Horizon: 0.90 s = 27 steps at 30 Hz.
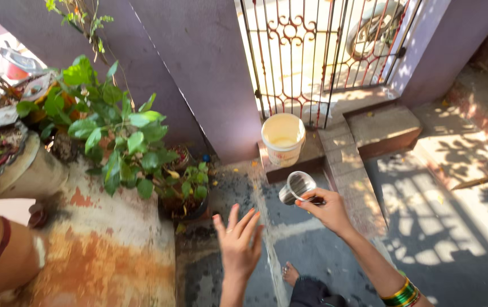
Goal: The person waters several potted plants on a balcony ledge and a climbing vine on a railing using a small metal cup to scoop water from a bucket. They pour water into the soil of each plant one at a time, repeatedly refilling the cup from the bucket.
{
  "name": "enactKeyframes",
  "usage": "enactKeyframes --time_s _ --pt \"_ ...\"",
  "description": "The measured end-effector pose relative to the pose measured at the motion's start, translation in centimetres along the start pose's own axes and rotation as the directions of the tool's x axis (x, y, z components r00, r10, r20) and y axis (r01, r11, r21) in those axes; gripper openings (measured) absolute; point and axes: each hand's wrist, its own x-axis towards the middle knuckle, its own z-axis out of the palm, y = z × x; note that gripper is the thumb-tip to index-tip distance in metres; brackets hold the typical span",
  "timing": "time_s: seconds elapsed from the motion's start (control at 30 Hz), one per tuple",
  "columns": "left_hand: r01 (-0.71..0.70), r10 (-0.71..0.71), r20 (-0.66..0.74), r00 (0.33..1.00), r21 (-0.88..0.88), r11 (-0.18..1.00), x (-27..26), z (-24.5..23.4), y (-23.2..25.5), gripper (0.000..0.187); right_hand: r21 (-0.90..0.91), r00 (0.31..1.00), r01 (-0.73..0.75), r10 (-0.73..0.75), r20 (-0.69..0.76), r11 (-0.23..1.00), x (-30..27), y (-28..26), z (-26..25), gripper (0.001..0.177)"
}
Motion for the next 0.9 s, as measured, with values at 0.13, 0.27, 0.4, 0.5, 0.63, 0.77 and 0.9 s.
enactKeyframes --time_s 0.13,0.27,0.4,0.5,0.63,0.77,0.9 --pt "0.083 -0.058 0.128 0.99 -0.207 0.975 8.6 7.7 -1.2 0.083 0.04 1.0 -0.021 0.021 0.008 0.999 8.5 -2.2 3.6 0.019" --pt "0.194 -0.206 0.02 0.978 -0.441 0.876 15.5 12.9 -4.3 0.085 0.122 0.998 0.052 -0.046 -0.052 0.991 17.3 -2.2 7.3 0.019" --pt "0.213 -0.273 -0.075 0.959 -0.443 0.871 20.0 16.3 -7.4 0.077 0.238 0.988 0.145 -0.126 -0.095 0.96 22.8 -0.3 10.4 0.019" --pt "0.286 -0.326 -0.027 0.945 -0.413 0.864 21.9 17.3 -8.6 0.078 0.085 0.982 0.142 -0.129 -0.138 0.986 24.9 0.2 11.4 0.019" --pt "0.348 -0.384 0.007 0.923 -0.439 0.828 23.1 18.7 -9.6 0.078 0.052 0.995 0.071 -0.067 -0.071 0.996 27.0 0.0 10.9 0.021" --pt "0.378 -0.423 -0.023 0.906 -0.405 0.833 22.9 20.6 -11.0 0.075 0.089 0.996 -0.086 0.083 0.028 0.992 28.2 1.2 9.9 0.023" --pt "0.432 -0.454 0.048 0.89 -0.411 0.803 22.1 22.3 -12.0 0.072 0.17 0.978 -0.065 0.029 0.206 0.983 30.3 4.6 8.2 0.02"
